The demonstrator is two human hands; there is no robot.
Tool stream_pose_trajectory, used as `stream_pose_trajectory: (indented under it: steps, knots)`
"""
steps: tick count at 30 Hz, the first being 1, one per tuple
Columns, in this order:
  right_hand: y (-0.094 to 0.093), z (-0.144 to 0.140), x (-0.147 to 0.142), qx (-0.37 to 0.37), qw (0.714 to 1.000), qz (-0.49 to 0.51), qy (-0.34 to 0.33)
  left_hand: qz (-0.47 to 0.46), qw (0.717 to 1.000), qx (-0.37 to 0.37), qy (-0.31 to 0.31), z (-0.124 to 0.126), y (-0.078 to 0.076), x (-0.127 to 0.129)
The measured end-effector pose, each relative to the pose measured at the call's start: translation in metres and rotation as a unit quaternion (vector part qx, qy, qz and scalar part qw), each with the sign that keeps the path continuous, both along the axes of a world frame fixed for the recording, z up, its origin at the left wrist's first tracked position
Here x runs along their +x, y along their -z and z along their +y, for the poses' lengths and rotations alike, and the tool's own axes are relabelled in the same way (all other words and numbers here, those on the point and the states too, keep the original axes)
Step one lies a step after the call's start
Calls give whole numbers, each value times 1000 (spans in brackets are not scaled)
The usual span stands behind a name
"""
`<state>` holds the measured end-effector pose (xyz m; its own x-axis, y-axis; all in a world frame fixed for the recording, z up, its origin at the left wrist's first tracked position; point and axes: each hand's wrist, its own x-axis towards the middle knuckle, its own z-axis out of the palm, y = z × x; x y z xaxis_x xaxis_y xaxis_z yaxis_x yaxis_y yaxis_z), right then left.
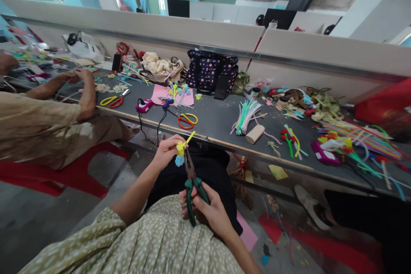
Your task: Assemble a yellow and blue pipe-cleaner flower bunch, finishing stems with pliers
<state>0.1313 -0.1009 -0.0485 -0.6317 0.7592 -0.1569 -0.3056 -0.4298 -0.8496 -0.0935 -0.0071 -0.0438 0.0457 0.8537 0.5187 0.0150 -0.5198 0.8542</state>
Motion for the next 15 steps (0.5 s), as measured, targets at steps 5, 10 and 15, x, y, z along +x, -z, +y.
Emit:
stream_pose_trajectory:
  steps: [5,10,15]
  knots:
    - [1,0,-1,-11,1000,7,2,-5,1000,-1,2,-1,0,1]
    - [0,-1,-1,-21,1000,19,9,-4,1000,-4,1,0,2,1]
    - [0,-1,-1,-32,999,23,6,-3,1000,2,-6,-1,1,1]
